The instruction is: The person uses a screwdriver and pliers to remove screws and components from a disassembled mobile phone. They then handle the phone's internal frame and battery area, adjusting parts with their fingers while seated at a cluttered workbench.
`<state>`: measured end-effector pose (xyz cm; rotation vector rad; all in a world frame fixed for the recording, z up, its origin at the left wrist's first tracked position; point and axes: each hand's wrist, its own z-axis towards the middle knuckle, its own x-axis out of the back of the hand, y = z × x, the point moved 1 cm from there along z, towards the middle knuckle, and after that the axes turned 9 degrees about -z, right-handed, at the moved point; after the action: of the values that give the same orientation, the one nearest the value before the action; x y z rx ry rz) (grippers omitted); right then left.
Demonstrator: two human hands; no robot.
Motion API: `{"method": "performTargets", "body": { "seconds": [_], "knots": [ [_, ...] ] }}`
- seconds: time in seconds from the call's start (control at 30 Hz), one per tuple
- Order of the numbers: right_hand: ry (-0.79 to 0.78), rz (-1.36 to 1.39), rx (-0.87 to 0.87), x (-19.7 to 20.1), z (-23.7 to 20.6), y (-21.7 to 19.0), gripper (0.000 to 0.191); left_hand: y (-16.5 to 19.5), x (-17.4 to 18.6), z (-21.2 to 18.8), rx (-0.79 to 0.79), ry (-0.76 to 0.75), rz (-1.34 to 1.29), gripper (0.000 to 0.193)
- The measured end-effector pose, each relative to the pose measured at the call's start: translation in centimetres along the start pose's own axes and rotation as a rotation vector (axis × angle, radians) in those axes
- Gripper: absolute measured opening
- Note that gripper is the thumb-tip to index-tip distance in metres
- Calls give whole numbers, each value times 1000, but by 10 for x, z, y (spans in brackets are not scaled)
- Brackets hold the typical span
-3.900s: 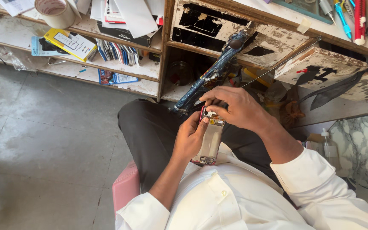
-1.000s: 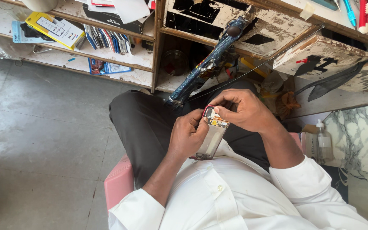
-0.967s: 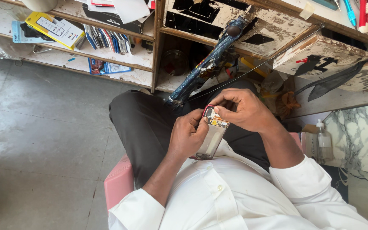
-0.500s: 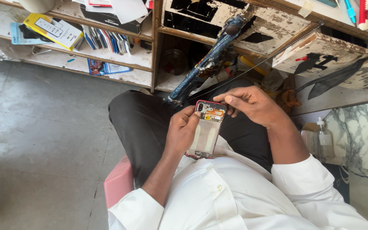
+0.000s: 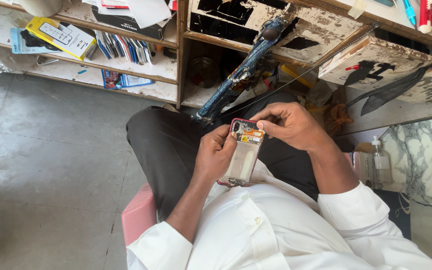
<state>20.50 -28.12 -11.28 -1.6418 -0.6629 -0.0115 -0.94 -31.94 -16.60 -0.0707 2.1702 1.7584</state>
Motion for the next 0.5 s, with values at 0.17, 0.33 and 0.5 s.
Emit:
{"method": "performTargets", "body": {
  "seconds": [0.17,0.33,0.5],
  "knots": [
    [29,-49,71,-5,-2,-1,18,3,2,0,-13,12,6,21],
    [-6,34,116,-3,-4,0,23,3,0,1,5,8,-37,19],
    [-92,193,-23,2,-8,3,33,6,0,-2,-69,30,7,19]
  ]
}}
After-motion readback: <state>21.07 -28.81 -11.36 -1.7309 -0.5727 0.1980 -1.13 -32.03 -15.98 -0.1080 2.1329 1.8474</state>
